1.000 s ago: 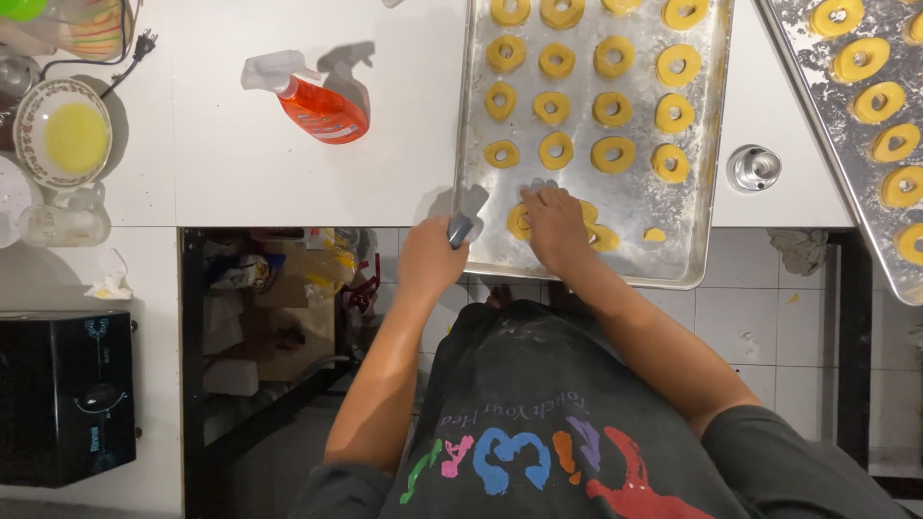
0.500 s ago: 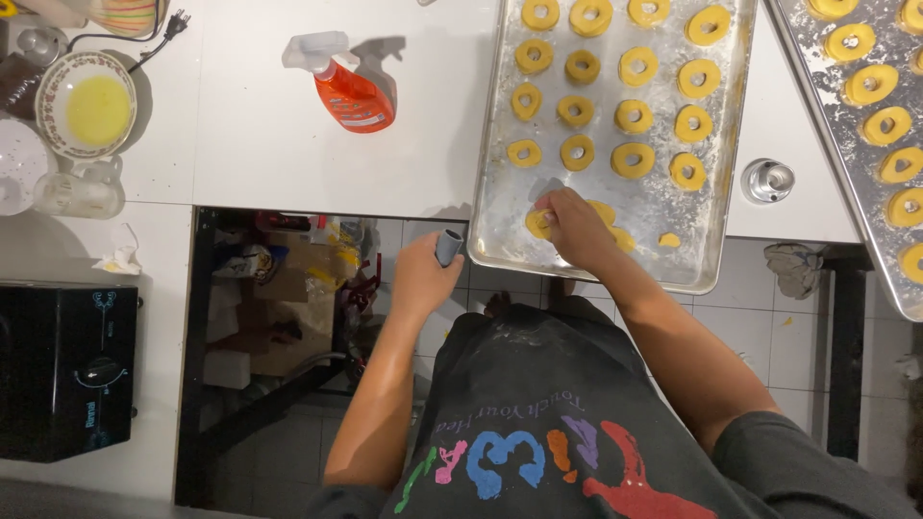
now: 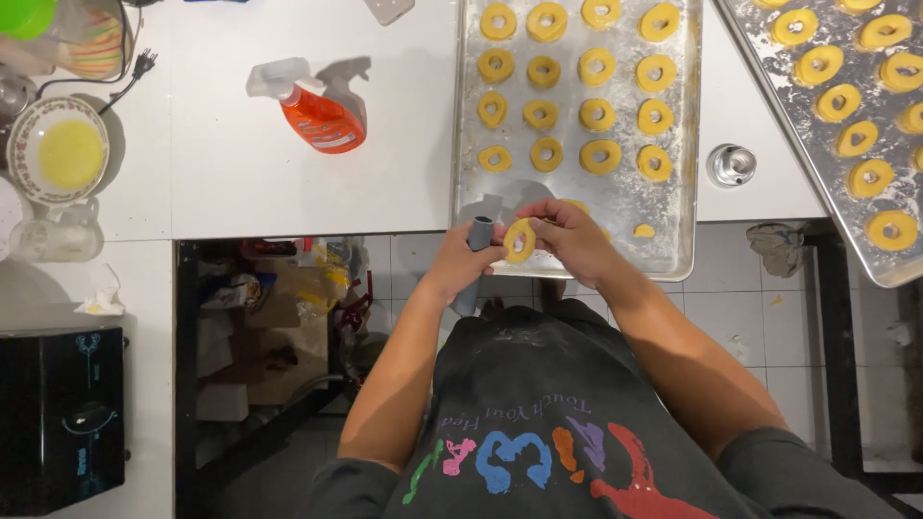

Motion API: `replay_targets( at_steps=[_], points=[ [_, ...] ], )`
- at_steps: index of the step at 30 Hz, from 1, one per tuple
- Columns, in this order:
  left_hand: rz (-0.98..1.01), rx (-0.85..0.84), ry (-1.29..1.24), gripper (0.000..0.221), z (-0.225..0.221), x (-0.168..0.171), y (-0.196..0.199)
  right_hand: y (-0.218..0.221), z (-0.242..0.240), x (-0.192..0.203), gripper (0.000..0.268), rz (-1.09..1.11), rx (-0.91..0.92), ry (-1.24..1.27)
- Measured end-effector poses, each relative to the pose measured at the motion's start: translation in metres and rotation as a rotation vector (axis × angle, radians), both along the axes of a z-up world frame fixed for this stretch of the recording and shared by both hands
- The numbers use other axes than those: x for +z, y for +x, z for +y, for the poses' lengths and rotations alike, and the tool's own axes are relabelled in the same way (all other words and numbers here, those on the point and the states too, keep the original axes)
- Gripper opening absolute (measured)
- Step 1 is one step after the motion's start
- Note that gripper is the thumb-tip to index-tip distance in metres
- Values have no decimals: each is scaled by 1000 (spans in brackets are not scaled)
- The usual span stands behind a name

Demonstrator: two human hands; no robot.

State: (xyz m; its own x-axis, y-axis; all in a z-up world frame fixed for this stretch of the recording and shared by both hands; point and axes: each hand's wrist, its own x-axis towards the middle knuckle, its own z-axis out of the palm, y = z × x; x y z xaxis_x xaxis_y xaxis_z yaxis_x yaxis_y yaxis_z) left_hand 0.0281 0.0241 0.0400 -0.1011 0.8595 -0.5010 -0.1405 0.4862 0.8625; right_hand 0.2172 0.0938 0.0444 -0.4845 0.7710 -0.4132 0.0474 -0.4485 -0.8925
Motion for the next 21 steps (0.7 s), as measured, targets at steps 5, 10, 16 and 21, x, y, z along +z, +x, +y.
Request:
replay_targets(
  at_steps=[5, 10, 16, 21],
  points=[
    [175, 83, -65, 29, 17, -17, -4, -6, 13, -47, 33, -222, 22, 151],
    [654, 16, -57, 32, 52, -43, -20, -49, 43, -100, 24, -661, 51, 403],
    [1065, -219, -29, 25, 65, -21, -9, -56, 42, -97, 36, -828, 162, 815],
    [1082, -224, 79, 14, 71, -38, -3, -56, 50, -117, 41, -830, 206, 765]
  ],
)
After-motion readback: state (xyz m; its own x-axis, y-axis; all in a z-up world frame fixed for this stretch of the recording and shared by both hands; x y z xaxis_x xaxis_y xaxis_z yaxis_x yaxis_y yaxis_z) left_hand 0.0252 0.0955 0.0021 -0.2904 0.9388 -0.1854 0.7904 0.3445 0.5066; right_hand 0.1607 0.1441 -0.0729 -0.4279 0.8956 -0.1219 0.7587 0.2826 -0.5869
